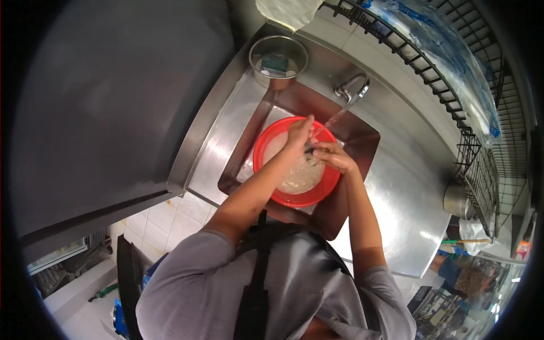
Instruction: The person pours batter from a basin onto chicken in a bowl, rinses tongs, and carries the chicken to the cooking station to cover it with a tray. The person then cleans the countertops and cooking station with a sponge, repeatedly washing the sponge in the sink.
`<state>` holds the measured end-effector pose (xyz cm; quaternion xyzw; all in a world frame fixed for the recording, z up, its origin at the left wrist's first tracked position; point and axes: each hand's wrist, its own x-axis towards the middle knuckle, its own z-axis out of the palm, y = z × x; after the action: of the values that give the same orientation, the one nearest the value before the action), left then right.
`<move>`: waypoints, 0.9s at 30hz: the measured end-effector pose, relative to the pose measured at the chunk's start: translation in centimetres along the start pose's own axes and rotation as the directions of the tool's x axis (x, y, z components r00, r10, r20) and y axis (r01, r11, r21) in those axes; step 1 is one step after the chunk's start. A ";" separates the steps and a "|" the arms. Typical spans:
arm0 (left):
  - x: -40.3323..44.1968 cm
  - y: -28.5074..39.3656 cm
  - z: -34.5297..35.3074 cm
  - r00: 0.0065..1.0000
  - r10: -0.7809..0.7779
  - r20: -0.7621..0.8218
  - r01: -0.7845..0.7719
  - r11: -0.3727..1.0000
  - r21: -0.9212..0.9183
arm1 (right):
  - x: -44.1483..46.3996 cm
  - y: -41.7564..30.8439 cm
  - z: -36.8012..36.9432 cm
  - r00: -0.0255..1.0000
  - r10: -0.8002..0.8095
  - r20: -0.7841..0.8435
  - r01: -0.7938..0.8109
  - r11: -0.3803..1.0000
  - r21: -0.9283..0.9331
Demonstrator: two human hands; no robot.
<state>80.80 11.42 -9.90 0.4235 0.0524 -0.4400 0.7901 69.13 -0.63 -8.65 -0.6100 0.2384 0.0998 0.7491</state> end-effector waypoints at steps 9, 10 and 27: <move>-12.4 2.3 -14.7 0.945 0.327 0.009 -0.107 0.283 0.953 | 8.5 -2.1 -5.1 0.908 0.077 -0.413 0.166 0.837 0.522; -13.7 2.6 -15.9 0.925 0.380 0.019 -0.137 0.286 0.948 | 9.3 -2.2 -5.1 0.914 0.075 -0.398 0.165 0.828 0.536; -15.2 3.9 -16.8 0.823 0.564 -0.064 -0.399 0.655 0.641 | 8.9 0.9 14.3 0.841 -0.357 0.408 0.532 0.686 -0.497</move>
<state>79.30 34.35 -11.27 0.7033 -0.1033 -0.1468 0.6879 79.79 12.06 -11.63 -0.8313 -0.0693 0.0673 0.5473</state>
